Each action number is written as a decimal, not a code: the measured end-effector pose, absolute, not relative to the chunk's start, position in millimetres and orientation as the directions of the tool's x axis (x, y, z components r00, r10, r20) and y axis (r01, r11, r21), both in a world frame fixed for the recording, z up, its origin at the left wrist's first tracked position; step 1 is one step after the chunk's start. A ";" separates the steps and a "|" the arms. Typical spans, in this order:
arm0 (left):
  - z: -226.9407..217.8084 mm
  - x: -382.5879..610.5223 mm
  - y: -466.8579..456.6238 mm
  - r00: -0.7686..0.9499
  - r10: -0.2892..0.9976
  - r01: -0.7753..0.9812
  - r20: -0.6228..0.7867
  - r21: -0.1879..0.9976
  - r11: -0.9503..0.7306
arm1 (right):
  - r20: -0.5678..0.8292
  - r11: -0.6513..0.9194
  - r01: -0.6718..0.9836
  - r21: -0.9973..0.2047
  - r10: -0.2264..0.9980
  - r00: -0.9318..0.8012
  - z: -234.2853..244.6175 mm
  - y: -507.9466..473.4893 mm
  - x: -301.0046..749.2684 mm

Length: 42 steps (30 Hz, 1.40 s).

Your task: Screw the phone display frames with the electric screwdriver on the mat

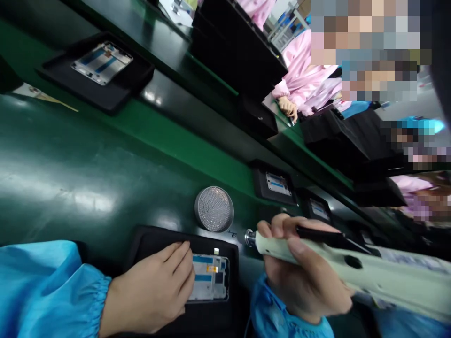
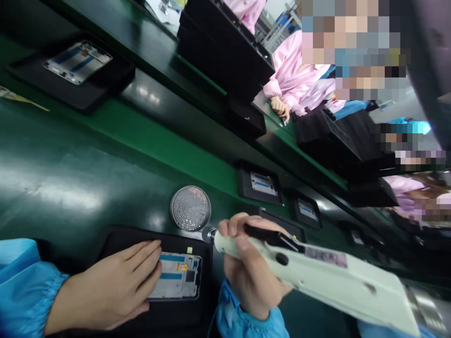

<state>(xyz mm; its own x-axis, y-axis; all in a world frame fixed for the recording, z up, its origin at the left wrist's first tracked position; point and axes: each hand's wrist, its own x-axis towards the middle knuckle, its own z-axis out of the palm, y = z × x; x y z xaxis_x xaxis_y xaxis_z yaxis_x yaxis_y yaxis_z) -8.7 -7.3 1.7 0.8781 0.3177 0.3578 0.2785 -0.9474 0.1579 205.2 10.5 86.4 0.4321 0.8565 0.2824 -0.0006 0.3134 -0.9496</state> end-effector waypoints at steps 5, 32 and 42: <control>0.3 -8.4 -8.3 0.878 0.303 0.267 0.369 0.147 -0.952 | 0.232 0.234 0.021 -0.972 0.941 0.248 78.4 -22.5 186.1; 2.4 -7.5 -8.7 0.884 0.291 0.252 0.367 0.153 -0.956 | 0.183 0.173 0.069 -0.983 0.964 0.194 66.3 -27.3 176.8; 1.9 -7.3 -8.5 0.885 0.298 0.251 0.359 0.172 -0.953 | 0.175 0.162 0.078 -0.984 0.964 0.199 65.5 -27.3 176.2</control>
<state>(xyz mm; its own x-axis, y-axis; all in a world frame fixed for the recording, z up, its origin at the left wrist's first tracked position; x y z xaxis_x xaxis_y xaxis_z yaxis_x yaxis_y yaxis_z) -7.3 -8.5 1.9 0.8848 0.2975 0.3586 0.2506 -0.9527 0.1720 176.2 -27.3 65.5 0.1991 0.9643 0.1746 0.0784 0.1619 -0.9837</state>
